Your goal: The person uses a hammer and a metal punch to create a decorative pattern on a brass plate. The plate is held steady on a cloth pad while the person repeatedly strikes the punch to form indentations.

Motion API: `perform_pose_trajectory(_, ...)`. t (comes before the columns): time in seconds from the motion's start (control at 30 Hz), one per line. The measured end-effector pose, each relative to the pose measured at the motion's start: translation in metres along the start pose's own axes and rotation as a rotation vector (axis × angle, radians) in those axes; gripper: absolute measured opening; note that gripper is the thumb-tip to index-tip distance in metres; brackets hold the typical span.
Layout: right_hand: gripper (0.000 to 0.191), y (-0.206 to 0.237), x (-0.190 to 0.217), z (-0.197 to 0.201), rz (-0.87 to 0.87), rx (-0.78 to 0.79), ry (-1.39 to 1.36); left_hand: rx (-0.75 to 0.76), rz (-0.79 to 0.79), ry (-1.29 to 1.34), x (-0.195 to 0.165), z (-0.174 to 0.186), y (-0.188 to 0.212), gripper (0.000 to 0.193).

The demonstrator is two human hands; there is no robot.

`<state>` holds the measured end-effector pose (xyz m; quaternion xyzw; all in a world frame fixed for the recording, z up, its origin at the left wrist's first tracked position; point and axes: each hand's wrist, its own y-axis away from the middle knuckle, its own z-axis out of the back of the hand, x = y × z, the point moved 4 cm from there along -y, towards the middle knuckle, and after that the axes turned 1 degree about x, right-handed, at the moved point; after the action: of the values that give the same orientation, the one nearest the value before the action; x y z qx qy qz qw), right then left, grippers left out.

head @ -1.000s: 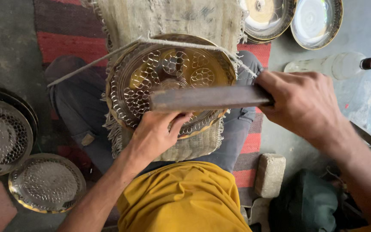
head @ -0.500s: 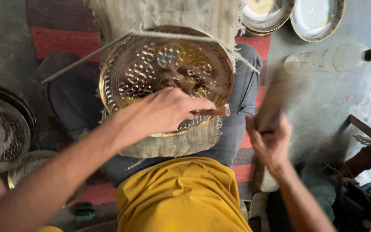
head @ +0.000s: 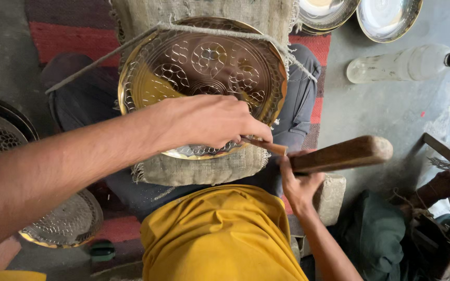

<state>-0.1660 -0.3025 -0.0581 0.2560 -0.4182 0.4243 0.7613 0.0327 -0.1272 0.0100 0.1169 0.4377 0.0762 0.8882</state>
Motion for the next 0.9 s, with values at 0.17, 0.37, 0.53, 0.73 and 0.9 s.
perform_pose_trajectory(0.17, 0.015, -0.010, -0.008, -0.003, -0.217, 0.046, 0.016, 0.047, -0.111, -0.048, -0.003, 0.001, -0.006, 0.057)
perform_pose_trajectory(0.37, 0.018, 0.005, 0.002, 0.002, -0.060, -0.223, -0.230, 0.125, -0.170, -0.072, 0.001, -0.003, -0.019, 0.058)
perform_pose_trajectory(0.53, 0.018, 0.017, 0.010, -0.008, 0.190, -0.136, 0.168, 0.150, -0.117, -0.119, 0.003, -0.007, -0.022, 0.056)
perform_pose_trajectory(0.73, 0.024, 0.015, 0.004, -0.002, 0.132, -0.097, 0.185, 0.004, -0.128, -0.124, -0.003, -0.001, -0.006, 0.051)
perform_pose_trajectory(0.9, 0.029, -0.001, 0.007, 0.015, 0.108, 0.028, 0.236, -0.099, 0.021, -0.076, -0.001, -0.001, 0.010, 0.059)
